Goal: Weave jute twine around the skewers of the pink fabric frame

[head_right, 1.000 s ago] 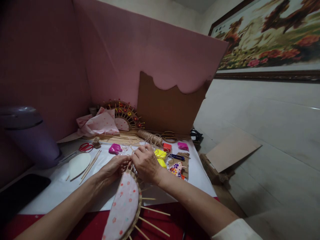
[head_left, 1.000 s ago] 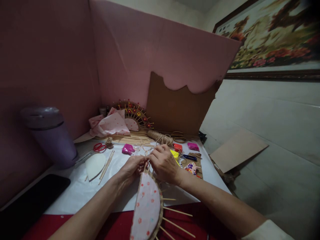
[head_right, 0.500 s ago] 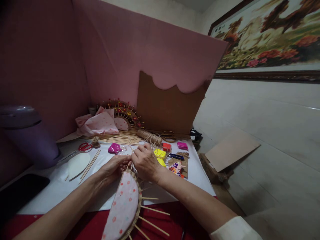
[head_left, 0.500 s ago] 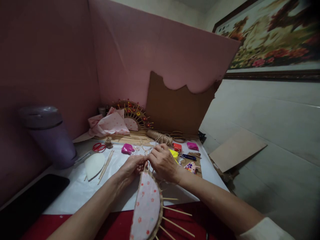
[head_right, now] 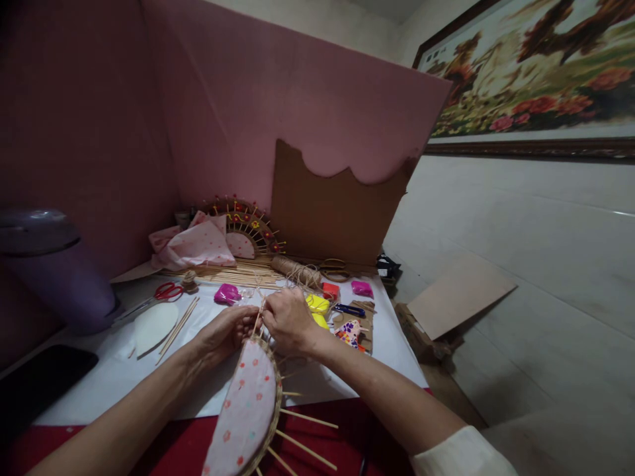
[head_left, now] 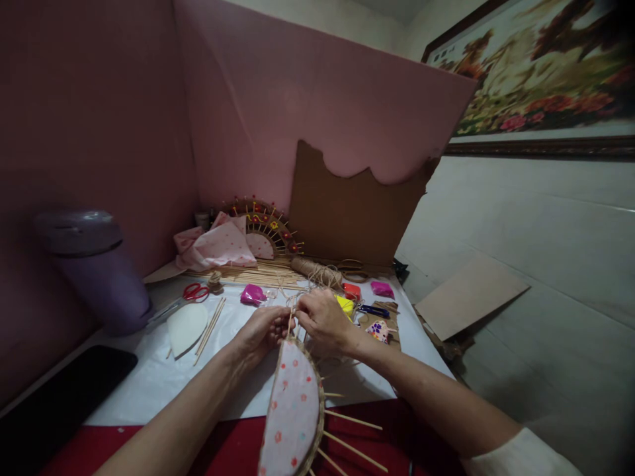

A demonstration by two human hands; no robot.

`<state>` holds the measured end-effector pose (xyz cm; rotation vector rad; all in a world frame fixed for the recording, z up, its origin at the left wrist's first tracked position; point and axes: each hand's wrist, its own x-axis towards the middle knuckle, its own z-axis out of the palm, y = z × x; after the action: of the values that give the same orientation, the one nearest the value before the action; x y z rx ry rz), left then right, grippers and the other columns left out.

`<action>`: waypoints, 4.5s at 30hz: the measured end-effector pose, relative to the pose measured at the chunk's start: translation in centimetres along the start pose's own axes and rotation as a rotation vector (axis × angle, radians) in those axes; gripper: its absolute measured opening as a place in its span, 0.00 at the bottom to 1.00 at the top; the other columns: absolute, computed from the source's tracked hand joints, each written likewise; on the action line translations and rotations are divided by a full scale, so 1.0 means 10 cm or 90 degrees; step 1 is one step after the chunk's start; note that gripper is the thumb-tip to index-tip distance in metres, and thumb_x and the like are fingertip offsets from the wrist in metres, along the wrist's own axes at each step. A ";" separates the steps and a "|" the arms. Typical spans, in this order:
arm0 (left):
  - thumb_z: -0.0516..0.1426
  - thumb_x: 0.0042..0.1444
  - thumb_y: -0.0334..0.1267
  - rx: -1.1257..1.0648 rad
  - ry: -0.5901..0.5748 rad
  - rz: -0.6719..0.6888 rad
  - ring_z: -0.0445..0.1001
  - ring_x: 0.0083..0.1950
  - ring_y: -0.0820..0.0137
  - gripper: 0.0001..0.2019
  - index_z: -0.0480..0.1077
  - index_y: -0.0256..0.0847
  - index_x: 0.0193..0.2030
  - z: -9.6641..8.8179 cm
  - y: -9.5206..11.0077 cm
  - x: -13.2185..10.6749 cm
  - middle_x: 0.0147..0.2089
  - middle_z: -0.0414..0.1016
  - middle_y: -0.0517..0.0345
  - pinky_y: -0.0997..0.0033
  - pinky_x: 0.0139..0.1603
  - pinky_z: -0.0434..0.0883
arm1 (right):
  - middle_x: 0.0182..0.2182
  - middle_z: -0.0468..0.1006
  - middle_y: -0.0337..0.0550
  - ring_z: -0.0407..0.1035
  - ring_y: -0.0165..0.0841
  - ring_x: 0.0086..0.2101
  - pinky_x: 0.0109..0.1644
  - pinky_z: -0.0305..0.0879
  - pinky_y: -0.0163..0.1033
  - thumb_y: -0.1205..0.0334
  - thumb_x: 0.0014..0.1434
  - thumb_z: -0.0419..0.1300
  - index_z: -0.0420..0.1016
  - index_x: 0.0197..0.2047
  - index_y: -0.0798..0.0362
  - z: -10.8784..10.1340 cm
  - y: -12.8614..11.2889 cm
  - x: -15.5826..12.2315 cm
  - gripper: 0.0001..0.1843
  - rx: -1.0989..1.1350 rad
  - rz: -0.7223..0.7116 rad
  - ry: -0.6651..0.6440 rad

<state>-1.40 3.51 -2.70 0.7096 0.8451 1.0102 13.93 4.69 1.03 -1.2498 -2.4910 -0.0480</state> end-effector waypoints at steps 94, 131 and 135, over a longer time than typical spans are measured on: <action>0.60 0.48 0.31 0.011 -0.035 0.005 0.66 0.22 0.77 0.04 0.73 0.30 0.28 0.00 0.02 -0.03 0.25 0.71 0.53 0.80 0.21 0.63 | 0.29 0.75 0.42 0.63 0.35 0.36 0.42 0.53 0.39 0.69 0.54 0.58 0.73 0.30 0.54 -0.03 0.05 -0.13 0.03 0.069 -0.065 0.105; 0.61 0.49 0.33 0.014 -0.082 0.007 0.65 0.21 0.78 0.06 0.73 0.31 0.26 -0.03 0.00 -0.02 0.23 0.70 0.56 0.80 0.22 0.62 | 0.28 0.74 0.43 0.63 0.35 0.35 0.40 0.52 0.39 0.66 0.54 0.59 0.72 0.29 0.55 0.00 -0.01 -0.14 0.03 0.002 -0.051 0.111; 0.60 0.49 0.32 -0.006 -0.069 -0.008 0.67 0.23 0.77 0.06 0.73 0.30 0.28 -0.04 0.01 -0.01 0.25 0.72 0.54 0.79 0.24 0.65 | 0.28 0.73 0.43 0.63 0.35 0.35 0.41 0.52 0.39 0.67 0.54 0.59 0.71 0.29 0.56 0.02 -0.01 -0.14 0.03 0.011 -0.054 0.108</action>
<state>-1.76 3.53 -2.83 0.7437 0.7489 0.9546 14.56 3.59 0.45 -1.0861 -2.3914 -0.1478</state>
